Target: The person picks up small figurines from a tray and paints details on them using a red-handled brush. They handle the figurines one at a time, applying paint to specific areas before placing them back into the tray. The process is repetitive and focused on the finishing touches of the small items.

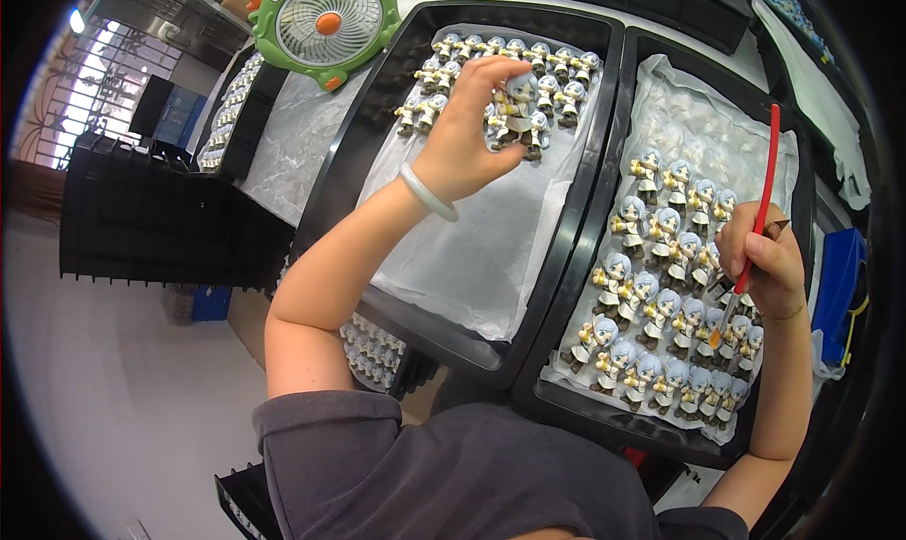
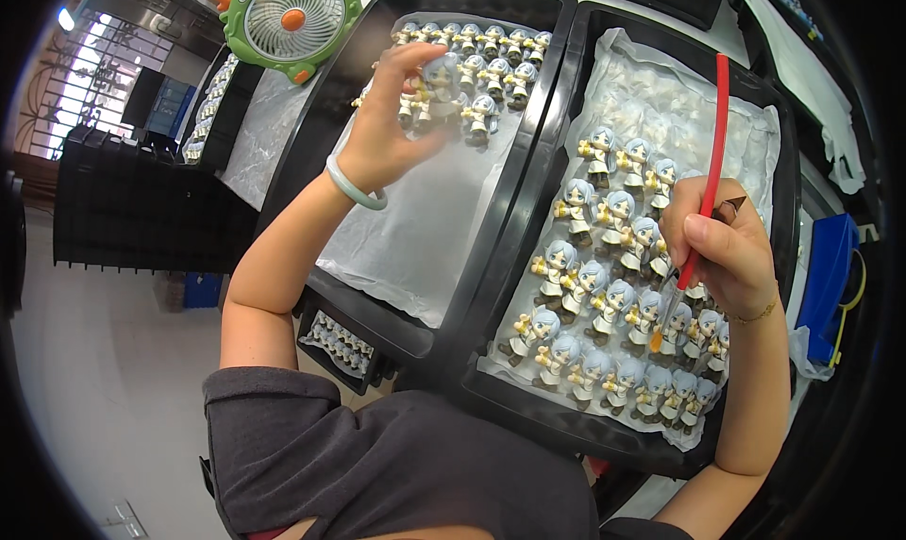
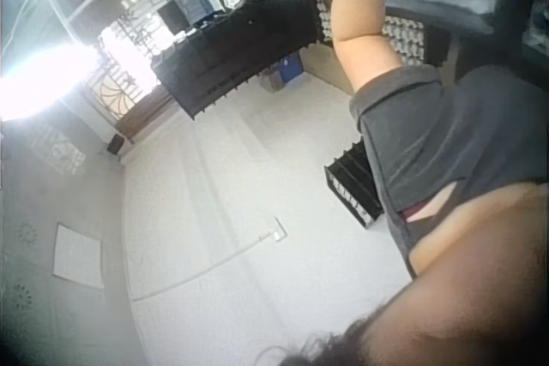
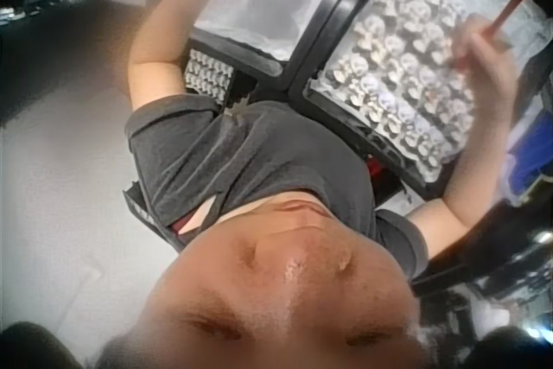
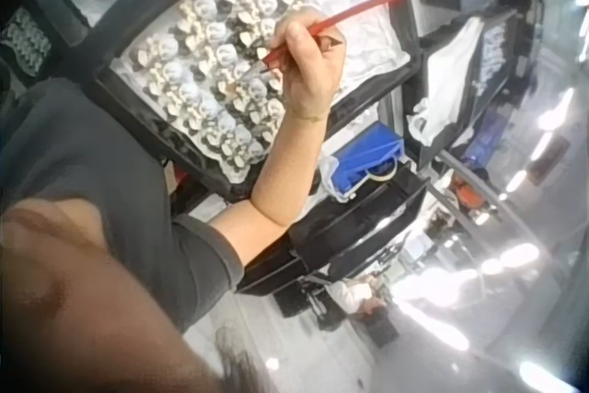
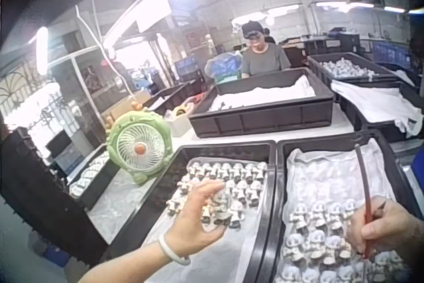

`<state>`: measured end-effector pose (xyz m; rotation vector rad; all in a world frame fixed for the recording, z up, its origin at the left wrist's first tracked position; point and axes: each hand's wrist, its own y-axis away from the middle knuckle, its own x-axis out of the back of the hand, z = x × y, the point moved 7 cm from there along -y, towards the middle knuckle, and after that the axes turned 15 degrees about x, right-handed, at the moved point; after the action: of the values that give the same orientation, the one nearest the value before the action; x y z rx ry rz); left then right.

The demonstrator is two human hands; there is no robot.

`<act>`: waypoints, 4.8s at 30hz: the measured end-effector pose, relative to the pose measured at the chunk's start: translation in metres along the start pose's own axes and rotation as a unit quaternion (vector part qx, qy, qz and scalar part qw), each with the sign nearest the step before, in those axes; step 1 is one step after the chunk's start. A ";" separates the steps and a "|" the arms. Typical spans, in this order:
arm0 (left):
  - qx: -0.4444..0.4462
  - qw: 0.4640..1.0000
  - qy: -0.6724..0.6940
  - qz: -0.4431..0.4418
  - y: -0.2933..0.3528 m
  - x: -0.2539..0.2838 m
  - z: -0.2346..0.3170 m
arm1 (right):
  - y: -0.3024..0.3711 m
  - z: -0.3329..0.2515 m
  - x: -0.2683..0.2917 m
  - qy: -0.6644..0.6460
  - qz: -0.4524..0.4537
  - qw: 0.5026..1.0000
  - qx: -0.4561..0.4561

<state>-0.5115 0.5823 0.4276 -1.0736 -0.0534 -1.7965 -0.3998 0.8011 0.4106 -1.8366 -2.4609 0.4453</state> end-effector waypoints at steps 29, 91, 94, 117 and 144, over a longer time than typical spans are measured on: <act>-0.031 0.999 -0.025 -0.018 0.004 -0.011 0.001 | -0.001 -0.001 0.000 -0.003 -0.003 1.000 0.003; 0.125 0.982 -0.112 -0.092 0.003 -0.003 -0.001 | 0.002 0.009 0.006 -0.014 0.015 1.000 -0.005; 0.211 0.962 -0.119 -0.128 0.002 -0.023 -0.044 | 0.001 0.006 0.005 -0.013 0.009 1.000 -0.010; 0.245 0.781 0.516 -0.253 -0.014 -0.039 0.079 | 0.002 -0.016 -0.008 0.084 0.015 0.996 -0.033; 0.053 0.783 0.329 -0.526 0.015 -0.161 0.192 | 0.626 -0.006 0.018 0.359 0.708 0.571 -0.208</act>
<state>-0.3605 0.7828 0.4283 -0.2011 -0.3875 -3.0471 0.1801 0.9813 0.2571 -2.8728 -0.1694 -0.8484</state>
